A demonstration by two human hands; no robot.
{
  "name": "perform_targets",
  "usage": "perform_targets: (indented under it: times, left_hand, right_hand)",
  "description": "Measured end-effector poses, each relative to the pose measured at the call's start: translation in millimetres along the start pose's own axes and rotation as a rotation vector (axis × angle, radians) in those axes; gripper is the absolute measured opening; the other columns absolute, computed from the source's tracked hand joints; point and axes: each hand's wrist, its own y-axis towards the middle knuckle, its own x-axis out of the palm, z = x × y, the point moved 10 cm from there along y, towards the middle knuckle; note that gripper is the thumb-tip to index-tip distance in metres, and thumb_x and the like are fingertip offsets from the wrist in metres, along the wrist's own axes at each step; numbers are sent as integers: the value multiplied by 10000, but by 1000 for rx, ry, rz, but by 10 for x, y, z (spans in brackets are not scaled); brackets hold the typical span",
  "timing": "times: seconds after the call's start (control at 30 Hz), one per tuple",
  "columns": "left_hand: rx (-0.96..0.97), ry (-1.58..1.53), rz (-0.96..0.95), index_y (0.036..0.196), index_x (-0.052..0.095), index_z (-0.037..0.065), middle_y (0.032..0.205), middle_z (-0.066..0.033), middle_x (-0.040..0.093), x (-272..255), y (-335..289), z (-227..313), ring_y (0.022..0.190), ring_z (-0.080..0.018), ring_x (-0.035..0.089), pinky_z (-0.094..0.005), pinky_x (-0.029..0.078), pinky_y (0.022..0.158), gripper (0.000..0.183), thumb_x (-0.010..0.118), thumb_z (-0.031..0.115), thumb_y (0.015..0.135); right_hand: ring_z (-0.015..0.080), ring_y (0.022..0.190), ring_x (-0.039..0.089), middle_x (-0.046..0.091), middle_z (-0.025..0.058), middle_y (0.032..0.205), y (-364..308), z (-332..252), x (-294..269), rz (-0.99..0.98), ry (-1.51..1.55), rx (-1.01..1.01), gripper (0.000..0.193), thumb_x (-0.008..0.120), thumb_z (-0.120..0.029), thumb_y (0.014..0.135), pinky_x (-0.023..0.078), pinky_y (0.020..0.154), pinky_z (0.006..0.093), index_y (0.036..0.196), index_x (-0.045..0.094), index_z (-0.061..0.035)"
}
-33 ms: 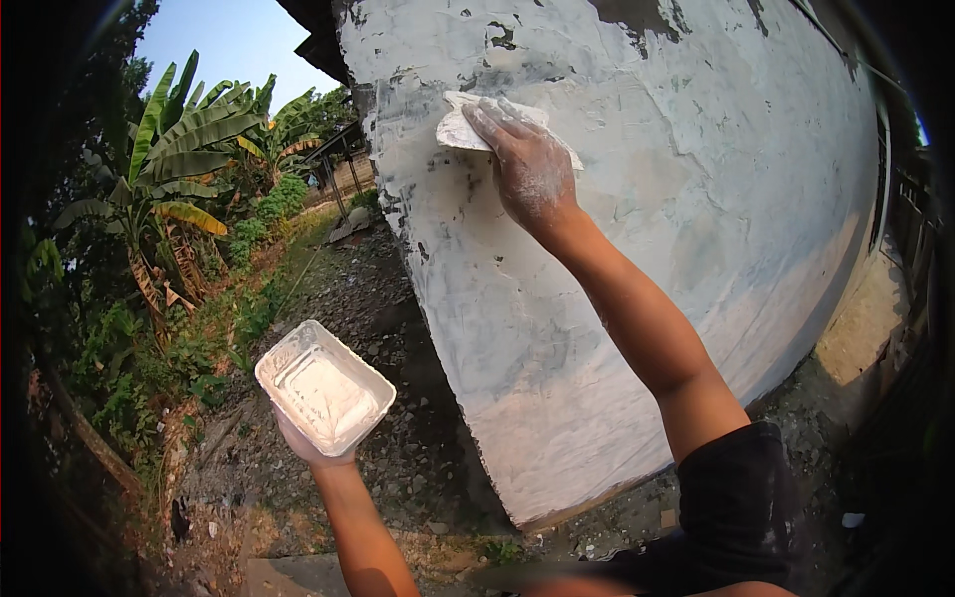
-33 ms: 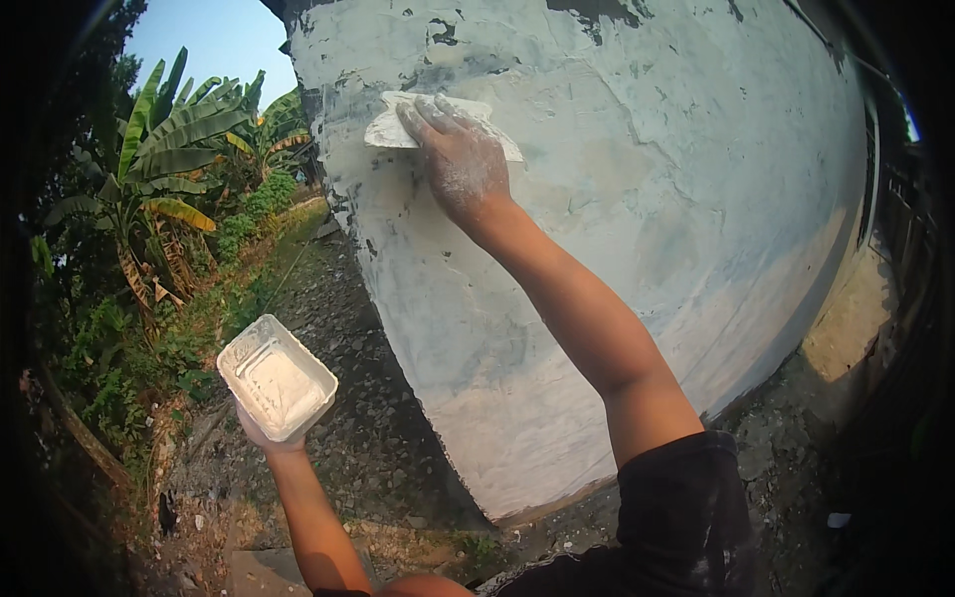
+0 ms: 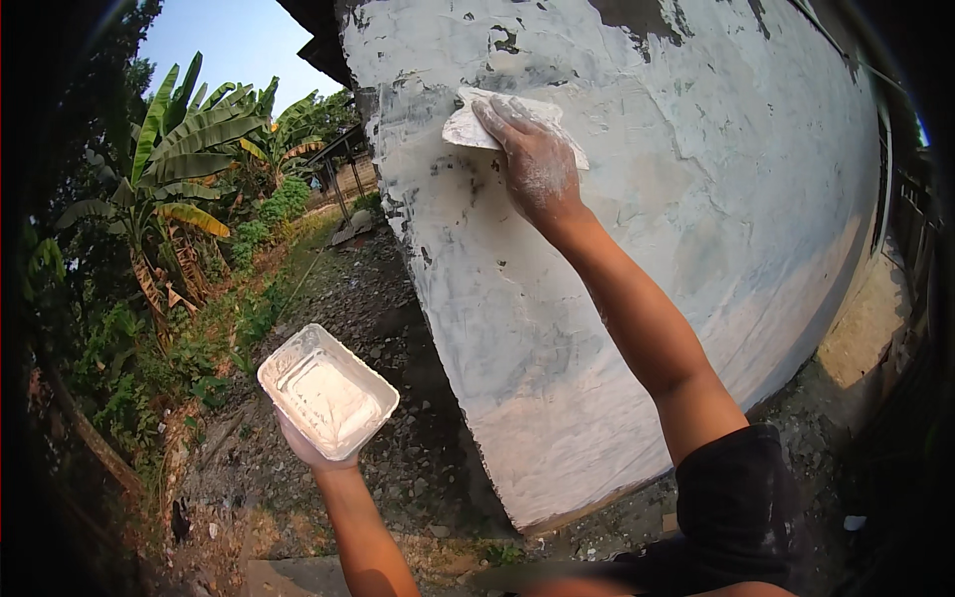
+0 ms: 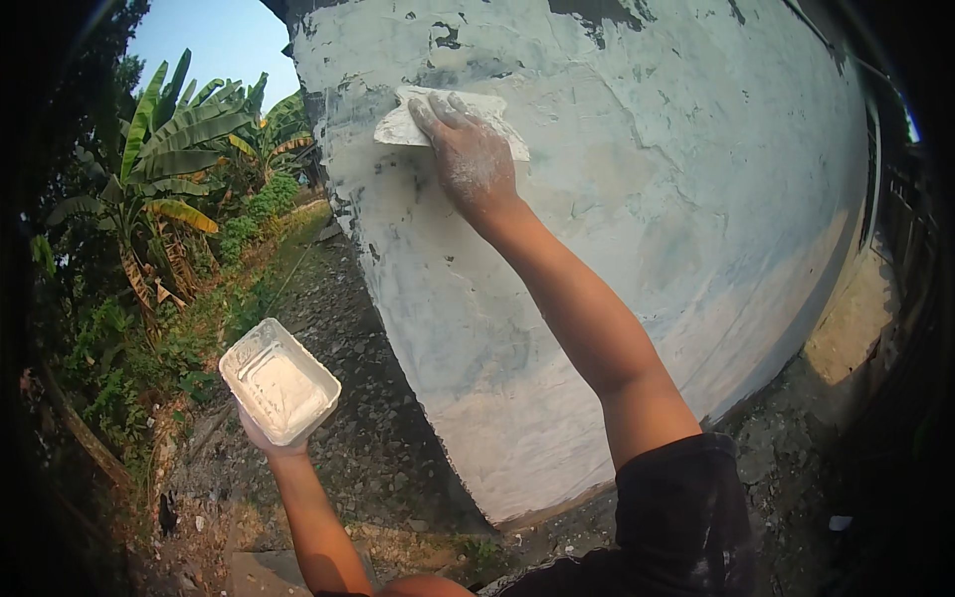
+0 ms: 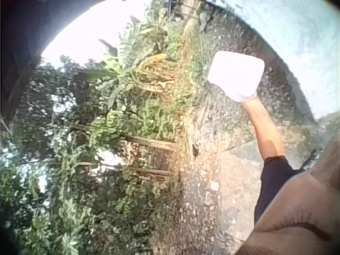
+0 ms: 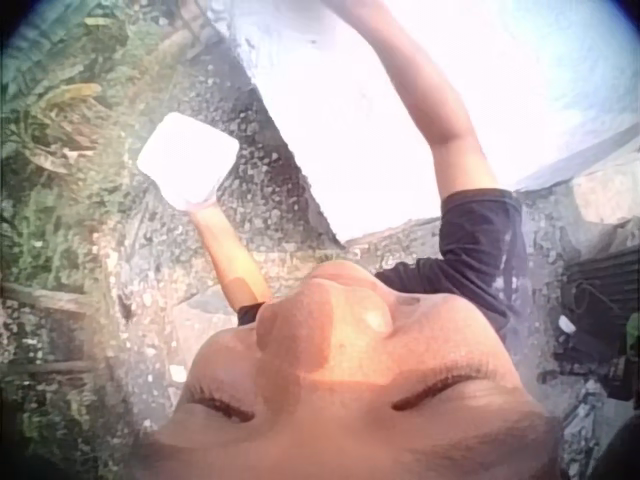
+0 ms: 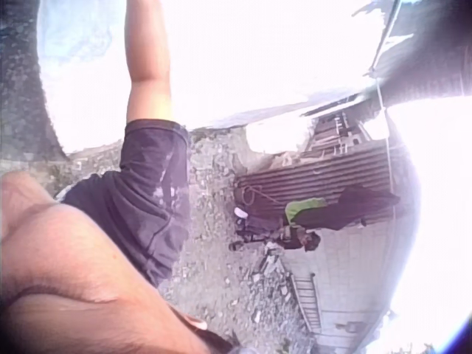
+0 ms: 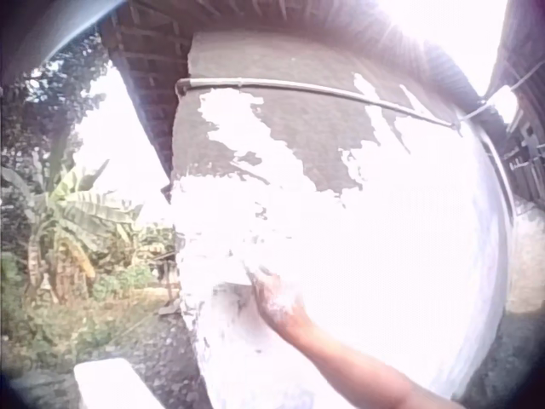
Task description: Applying and smoothing white plaster or filler onto an exterior wall using a putty knife.
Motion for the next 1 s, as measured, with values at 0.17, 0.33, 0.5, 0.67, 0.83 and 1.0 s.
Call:
perform_targets:
  times: [0.17,0.33,0.5,0.67,0.83,1.0]
  left_hand:
    - [-9,-25,74,1425,493,89,1456,-134,511,-127,1,-93,1300,-383,509,-592,409,1073,596,370,511,1023]
    - [-71,-140,81,1405,508,81,1423,-147,535,-108,56,-225,1268,-393,529,-608,413,1059,564,386,479,1024]
    - [-45,-100,-68,1390,514,67,1379,-157,567,193,-16,-183,1223,-391,569,-591,466,1020,541,393,450,1029]
    - [-13,-40,-119,1393,517,80,1384,-139,568,390,-53,-163,1222,-374,572,-577,465,1024,570,388,495,1025]
    - [-47,-66,-141,1393,523,93,1399,-123,560,432,-8,-243,1245,-376,551,-579,441,1046,592,391,533,1019]
    - [-38,-109,-26,1396,517,86,1405,-133,550,138,32,-233,1256,-373,543,-573,438,1053,588,389,522,1023]
  right_hand:
    - [364,1315,518,524,148,1453,-583,-394,528,-115,-1,-134,589,579,-66,828,445,1050,502,1412,527,-113]
    - [316,1286,560,541,135,1440,-1529,-997,850,-312,15,-285,553,560,-97,857,498,1007,424,1407,542,-145]
    - [290,1170,637,620,99,1347,-847,-944,346,-380,75,-312,559,602,-52,815,568,869,402,1363,584,-160]
    - [303,1198,618,648,99,1292,250,-309,-282,191,-36,-186,461,604,-20,814,550,917,412,1261,639,-124]
    - [331,1365,469,489,153,1479,114,-104,402,21,85,-142,576,561,-26,841,353,1160,455,1412,511,-77]
    - [329,1365,472,497,159,1474,-614,-637,641,-257,148,-259,567,569,-76,845,352,1145,500,1410,512,-72]
